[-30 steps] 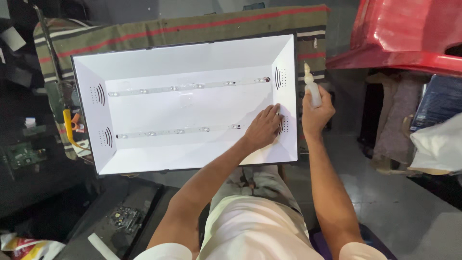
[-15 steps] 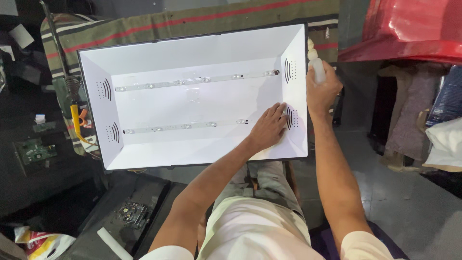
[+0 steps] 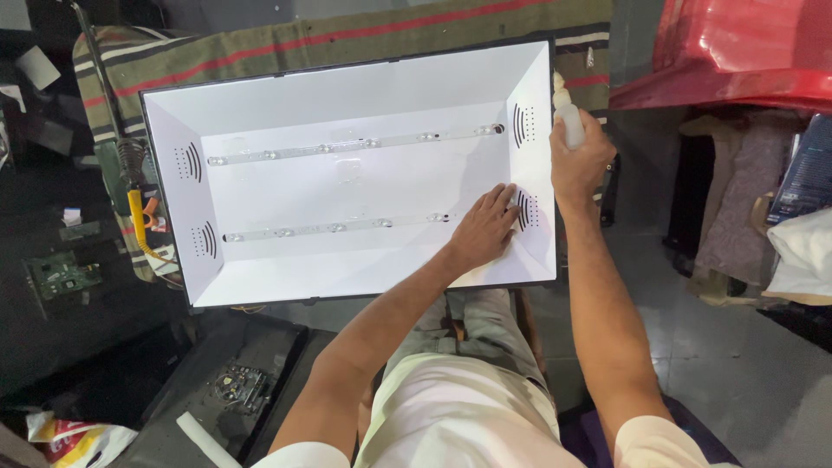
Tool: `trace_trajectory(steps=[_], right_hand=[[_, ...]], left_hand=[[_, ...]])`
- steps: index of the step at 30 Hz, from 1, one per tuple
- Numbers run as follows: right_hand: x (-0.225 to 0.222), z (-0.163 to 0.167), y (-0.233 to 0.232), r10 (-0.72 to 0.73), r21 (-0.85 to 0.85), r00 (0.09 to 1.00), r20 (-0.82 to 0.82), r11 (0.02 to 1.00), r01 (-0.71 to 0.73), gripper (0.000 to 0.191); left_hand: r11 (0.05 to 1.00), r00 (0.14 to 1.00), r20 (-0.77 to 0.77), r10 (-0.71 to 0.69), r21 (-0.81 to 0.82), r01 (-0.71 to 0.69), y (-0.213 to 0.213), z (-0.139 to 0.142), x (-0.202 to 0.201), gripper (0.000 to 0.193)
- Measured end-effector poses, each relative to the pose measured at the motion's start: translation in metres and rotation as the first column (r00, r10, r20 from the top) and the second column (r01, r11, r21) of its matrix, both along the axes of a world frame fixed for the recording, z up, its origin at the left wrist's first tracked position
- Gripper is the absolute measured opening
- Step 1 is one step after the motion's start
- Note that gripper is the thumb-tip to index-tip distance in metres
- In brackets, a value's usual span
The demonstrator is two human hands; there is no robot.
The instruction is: The person works on a disassembled LED light panel lying on a padded workbench. They apply liquid adhesive from a squeeze bottle along the panel edges, press and align the LED light strips inside the panel housing, and press the frame edges to secure the assembly.
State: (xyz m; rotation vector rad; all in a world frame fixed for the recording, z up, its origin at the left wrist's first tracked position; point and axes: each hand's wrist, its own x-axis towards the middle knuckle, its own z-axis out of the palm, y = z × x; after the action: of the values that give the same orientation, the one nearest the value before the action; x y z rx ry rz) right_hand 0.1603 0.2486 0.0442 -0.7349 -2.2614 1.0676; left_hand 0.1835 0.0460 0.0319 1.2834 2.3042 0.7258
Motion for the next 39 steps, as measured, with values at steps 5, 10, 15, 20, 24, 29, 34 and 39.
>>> trace_trajectory(steps=[5, 10, 15, 20, 24, 29, 34, 39], right_hand=[[0.003, 0.001, 0.001, 0.014, -0.031, 1.0, 0.003, 0.999, -0.014, 0.023], [0.006, 0.001, 0.002, 0.024, 0.103, 1.0, 0.017, 0.994, -0.026, 0.026], [0.008, 0.004, 0.001, 0.034, 0.072, 0.999, 0.02, 0.997, -0.036, 0.025], [0.01, 0.009, -0.001, 0.028, 0.053, 0.999, 0.027, 0.998, -0.029, 0.025], [0.014, 0.015, -0.003, 0.043, 0.044, 0.999, 0.029, 0.998, -0.044, 0.025], [0.018, 0.021, -0.006, 0.037, 0.028, 0.999, 0.025, 0.999, -0.037, 0.023], [0.022, 0.024, -0.009, 0.033, 0.005, 0.999, 0.024, 0.999, -0.033, 0.021], [0.034, 0.024, -0.013, 0.021, 0.051, 0.999, 0.041, 0.998, -0.023, 0.025]], left_hand=[[0.999, 1.0, 0.01, -0.012, -0.042, 0.012, 0.001, 0.0, -0.001, 0.049], [0.999, 1.0, 0.015, -0.015, -0.044, 0.016, 0.0, 0.002, -0.001, 0.05], [0.999, 1.0, 0.017, -0.014, -0.039, 0.015, 0.001, 0.004, -0.003, 0.049], [1.0, 1.0, 0.019, -0.002, 0.005, 0.002, 0.0, 0.006, -0.002, 0.049], [1.0, 1.0, 0.012, -0.002, 0.014, 0.002, -0.001, 0.005, -0.002, 0.049], [1.0, 1.0, 0.012, -0.002, -0.002, 0.002, -0.001, 0.004, -0.002, 0.051], [1.0, 1.0, 0.018, -0.009, -0.024, 0.01, 0.0, 0.004, -0.003, 0.051], [0.999, 0.999, 0.036, -0.011, -0.051, 0.013, 0.001, 0.004, -0.003, 0.049]])
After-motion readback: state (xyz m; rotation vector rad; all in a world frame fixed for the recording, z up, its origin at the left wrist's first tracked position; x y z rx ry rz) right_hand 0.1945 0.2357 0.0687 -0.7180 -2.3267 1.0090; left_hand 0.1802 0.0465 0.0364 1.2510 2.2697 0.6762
